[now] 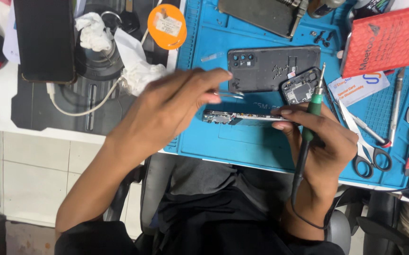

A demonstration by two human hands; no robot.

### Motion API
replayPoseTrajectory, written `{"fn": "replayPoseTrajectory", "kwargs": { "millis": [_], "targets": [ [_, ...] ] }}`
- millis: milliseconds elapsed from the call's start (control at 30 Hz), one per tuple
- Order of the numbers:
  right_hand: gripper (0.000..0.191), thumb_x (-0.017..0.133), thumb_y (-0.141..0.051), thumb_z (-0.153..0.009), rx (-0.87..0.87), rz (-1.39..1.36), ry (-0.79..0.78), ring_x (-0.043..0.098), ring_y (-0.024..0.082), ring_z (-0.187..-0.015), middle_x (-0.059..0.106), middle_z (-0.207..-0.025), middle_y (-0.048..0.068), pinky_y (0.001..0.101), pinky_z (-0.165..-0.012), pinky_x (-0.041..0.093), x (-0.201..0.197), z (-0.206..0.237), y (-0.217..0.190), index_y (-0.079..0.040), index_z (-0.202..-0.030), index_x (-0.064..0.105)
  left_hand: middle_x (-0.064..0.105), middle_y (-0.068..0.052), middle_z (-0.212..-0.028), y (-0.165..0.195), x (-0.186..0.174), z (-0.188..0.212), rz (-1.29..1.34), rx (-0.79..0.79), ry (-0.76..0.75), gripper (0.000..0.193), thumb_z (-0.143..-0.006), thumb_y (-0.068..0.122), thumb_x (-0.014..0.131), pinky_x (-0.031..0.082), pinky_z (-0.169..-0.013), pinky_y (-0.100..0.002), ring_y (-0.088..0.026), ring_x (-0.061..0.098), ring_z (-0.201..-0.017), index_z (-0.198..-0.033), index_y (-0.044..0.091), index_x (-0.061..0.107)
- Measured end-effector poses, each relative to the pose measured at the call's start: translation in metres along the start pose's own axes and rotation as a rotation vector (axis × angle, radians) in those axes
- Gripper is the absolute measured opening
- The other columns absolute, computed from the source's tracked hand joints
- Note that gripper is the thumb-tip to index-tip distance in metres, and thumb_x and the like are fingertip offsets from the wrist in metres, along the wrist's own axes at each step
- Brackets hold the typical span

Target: The person holds a disassembled smartphone and uses a soldering iron to solder components on its exposed motherboard, steadying the board with the other hand. They then assemble the phone, power it on and view the home screen, before reopening it and resuming soldering on the board.

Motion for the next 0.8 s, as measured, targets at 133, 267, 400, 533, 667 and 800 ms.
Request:
{"fn": "replayPoseTrajectory", "kwargs": {
  "millis": [133,267,400,533,667,800],
  "targets": [
    [0.020,0.084,0.006,-0.095,0.019,-0.008,0.013,0.077,0.024,-0.097,0.074,-0.103,0.018,0.0281,-0.085,0.060,-0.001,0.004,0.003,0.006,-0.105,0.067,0.066,-0.005,-0.105,0.000,0.011,0.003,-0.057,0.136,-0.029,0.027,-0.096,-0.008,0.071,0.061,-0.074,-0.030,-0.018,0.070,-0.095,-0.119,0.005,0.068],
    [0.023,0.084,0.005,-0.094,0.028,-0.003,0.035,0.077,0.026,-0.096,0.073,-0.102,0.019,0.0287,-0.083,0.061,-0.002,0.009,0.004,0.005,-0.108,0.066,0.067,-0.003,-0.099,-0.003,0.016,0.007,-0.133,0.165,-0.075,0.019,-0.091,-0.002,0.075,0.057,-0.066,-0.030,-0.017,0.070,-0.088,-0.108,0.006,0.071],
    [0.025,0.084,0.006,-0.095,0.024,-0.033,0.060,0.078,0.028,-0.096,0.073,-0.101,0.021,0.0299,-0.082,0.062,-0.002,0.014,0.004,0.005,-0.111,0.064,0.070,0.000,-0.101,-0.001,0.014,0.012,-0.241,0.205,-0.069,0.013,-0.093,0.005,0.078,0.056,-0.067,-0.031,-0.016,0.069,-0.088,-0.105,0.007,0.072],
    [0.024,0.084,0.005,-0.096,0.012,-0.016,0.075,0.078,0.028,-0.096,0.073,-0.100,0.021,0.0302,-0.083,0.062,-0.002,0.016,0.003,0.005,-0.107,0.063,0.069,-0.002,-0.105,0.004,0.014,0.018,-0.286,0.270,-0.027,0.015,-0.095,0.008,0.080,0.056,-0.070,-0.031,-0.017,0.069,-0.092,-0.109,0.007,0.074],
    [0.026,0.085,0.003,-0.095,-0.003,-0.019,0.101,0.077,0.028,-0.094,0.073,-0.099,0.021,0.0298,-0.083,0.061,-0.001,0.015,0.001,0.003,-0.109,0.062,0.070,-0.002,-0.106,0.007,0.014,0.022,-0.329,0.310,-0.007,0.016,-0.094,0.007,0.082,0.053,-0.068,-0.031,-0.017,0.067,-0.092,-0.109,0.006,0.075],
    [0.027,0.084,0.003,-0.093,0.007,-0.041,0.110,0.076,0.027,-0.093,0.073,-0.098,0.021,0.0291,-0.081,0.061,-0.001,0.013,0.000,0.002,-0.109,0.062,0.069,-0.001,-0.104,0.007,0.013,0.022,-0.335,0.305,-0.018,0.017,-0.093,0.004,0.081,0.052,-0.067,-0.031,-0.017,0.066,-0.092,-0.109,0.006,0.076]
  ]
}}
Point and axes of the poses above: each hand's wrist, its own z-axis away from the middle knuckle, its own x-axis out of the palm, y = z × x, the point moved 7 cm from there along -z, towards the middle knuckle
